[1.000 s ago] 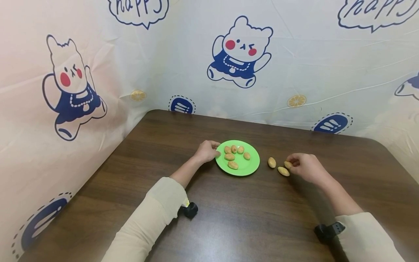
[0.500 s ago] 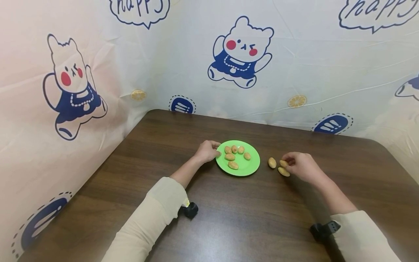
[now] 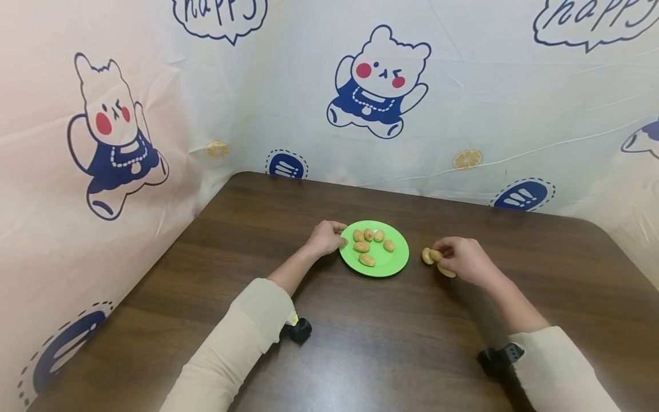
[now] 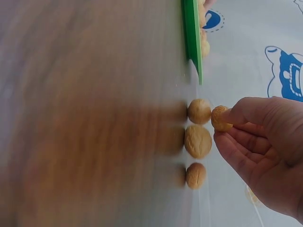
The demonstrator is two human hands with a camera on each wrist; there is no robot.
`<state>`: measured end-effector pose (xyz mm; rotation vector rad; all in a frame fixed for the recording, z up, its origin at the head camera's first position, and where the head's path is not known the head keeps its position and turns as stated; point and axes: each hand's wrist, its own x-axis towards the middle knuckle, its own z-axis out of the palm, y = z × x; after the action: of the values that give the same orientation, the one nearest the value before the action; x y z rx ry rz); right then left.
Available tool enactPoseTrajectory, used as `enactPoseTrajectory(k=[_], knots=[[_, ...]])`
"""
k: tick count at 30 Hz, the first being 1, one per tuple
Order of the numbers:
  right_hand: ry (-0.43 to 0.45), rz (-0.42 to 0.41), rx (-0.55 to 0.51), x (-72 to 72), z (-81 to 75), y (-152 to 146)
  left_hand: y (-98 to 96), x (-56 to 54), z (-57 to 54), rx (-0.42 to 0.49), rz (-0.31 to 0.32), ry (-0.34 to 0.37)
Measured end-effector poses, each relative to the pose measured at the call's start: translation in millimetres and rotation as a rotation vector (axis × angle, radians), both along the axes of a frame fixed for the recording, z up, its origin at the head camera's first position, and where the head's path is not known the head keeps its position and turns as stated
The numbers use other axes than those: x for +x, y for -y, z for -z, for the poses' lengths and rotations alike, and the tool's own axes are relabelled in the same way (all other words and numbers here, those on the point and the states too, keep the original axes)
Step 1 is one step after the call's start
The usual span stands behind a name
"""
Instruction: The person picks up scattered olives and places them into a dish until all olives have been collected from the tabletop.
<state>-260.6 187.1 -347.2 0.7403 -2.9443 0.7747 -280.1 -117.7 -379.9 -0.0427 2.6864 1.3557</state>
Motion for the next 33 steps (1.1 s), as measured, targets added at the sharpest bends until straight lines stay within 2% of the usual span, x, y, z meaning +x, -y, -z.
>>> enactPoseTrajectory(k=[15, 22, 33], knots=[[0.005, -0.039, -0.017, -6.1, 2.9, 30.1, 0.0, -0.6, 0.9, -0.011, -0.007, 0.000], [0.042, -0.051, -0.021, -7.8, 3.1, 41.8, -0.1, 0.1, 0.3, -0.008, -0.008, -0.001], [0.032, -0.096, -0.008, -6.6, 3.3, 54.2, 0.5, 0.2, 0.6, -0.004, 0.000, -0.012]])
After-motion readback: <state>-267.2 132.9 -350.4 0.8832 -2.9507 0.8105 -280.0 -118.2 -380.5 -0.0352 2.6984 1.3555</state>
